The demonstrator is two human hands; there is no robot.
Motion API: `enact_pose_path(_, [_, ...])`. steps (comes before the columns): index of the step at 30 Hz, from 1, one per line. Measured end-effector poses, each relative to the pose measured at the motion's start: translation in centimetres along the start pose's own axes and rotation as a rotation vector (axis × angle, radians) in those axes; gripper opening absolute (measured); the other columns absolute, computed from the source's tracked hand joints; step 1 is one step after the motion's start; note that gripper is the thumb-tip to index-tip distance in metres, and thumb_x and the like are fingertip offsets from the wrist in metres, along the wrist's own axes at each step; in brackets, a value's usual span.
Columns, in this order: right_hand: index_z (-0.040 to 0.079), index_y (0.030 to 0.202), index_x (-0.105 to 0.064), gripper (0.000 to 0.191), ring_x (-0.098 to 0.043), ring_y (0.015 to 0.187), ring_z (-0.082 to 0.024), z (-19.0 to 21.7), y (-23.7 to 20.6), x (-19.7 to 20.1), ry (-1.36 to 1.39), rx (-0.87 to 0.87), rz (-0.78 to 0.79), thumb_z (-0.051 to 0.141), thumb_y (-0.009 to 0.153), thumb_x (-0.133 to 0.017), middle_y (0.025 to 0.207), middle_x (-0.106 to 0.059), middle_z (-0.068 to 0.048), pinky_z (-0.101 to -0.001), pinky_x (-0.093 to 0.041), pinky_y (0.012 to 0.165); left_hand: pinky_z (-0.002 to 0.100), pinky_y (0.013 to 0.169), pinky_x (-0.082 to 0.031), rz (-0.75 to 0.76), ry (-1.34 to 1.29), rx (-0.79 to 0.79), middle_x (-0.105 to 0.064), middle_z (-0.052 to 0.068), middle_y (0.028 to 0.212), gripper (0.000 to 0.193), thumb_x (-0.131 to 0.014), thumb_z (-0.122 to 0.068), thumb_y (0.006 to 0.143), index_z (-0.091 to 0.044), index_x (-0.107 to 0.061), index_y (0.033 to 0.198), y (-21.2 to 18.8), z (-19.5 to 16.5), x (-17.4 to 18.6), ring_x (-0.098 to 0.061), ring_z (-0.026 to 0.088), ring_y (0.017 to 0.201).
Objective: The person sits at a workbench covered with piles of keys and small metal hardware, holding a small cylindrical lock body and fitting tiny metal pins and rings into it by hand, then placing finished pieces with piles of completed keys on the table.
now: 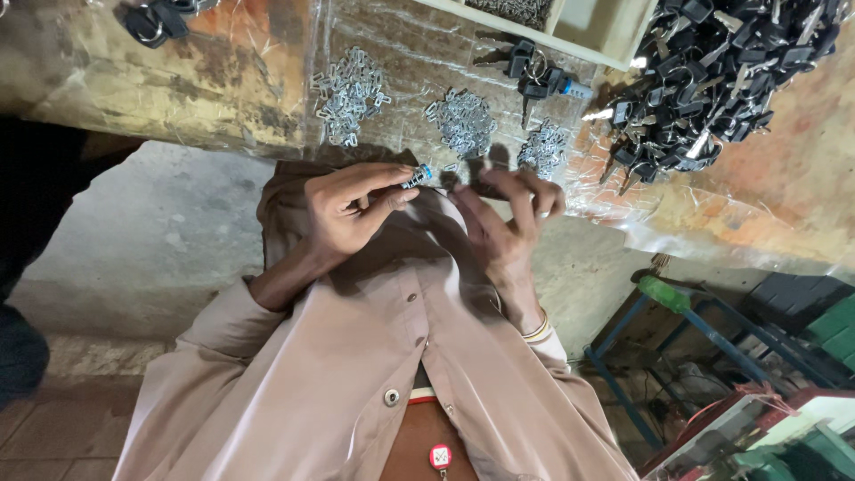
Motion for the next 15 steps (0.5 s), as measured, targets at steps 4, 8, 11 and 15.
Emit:
enact_pose_path(4, [0.014,0.106,-0.076,0.027,-0.060,0.106,-0.020,0.2,-0.6,0.2,0.136,-0.037,0.083,0.008,0.084,-0.091,0.112,-0.071,0.004,-0.0392,-0.034,0.104,0.022,0.054,-0.049,-0.005,-0.024,-0.007,-0.077,0.012,0.114,0.027,-0.085,0.002,0.090,-0.002,-0.075,0.115,0.2,0.1,-0.3,-0.074,0.010,0.084])
enact_pose_path(8, [0.009,0.105,-0.073,0.022,-0.068,0.099,-0.019,0.6,-0.5,-0.7,0.327,-0.211,0.033,0.003,0.089,-0.087,0.105,-0.077,-0.002,-0.0355,-0.036,0.104,0.025,0.068,-0.058,0.003,-0.051,-0.042,-0.075,0.012,0.118,0.028,-0.083,0.002,0.094,-0.002,-0.073,0.120,0.3,-0.2,-0.4,-0.076,0.013,0.095])
enact_pose_path(11, [0.006,0.109,-0.066,0.023,-0.070,0.097,-0.018,1.4,-0.1,-1.6,0.508,-0.305,-0.074,0.000,0.093,-0.081,0.102,-0.078,-0.005,-0.0353,-0.034,0.110,0.023,0.059,-0.052,0.021,0.009,0.006,-0.077,0.014,0.114,0.028,-0.085,0.001,0.089,0.000,-0.075,0.115,0.3,-0.3,-0.3,-0.075,0.013,0.086])
enact_pose_path(15, [0.004,0.113,-0.059,0.029,-0.065,0.096,-0.016,2.0,0.9,-2.3,0.639,-0.356,-0.107,0.001,0.095,-0.082,0.101,-0.079,-0.004,-0.0278,-0.041,0.099,0.025,0.065,-0.057,0.023,0.001,0.013,-0.077,0.014,0.115,0.027,-0.084,0.001,0.090,-0.001,-0.075,0.116,0.4,-0.3,-0.4,-0.076,0.015,0.091])
Point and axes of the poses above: each hand's wrist, its own y-axis towards the middle knuckle, its own x-axis out of the back of the hand, z = x × y, the point moved 1 cm from there along y, towards the middle knuckle
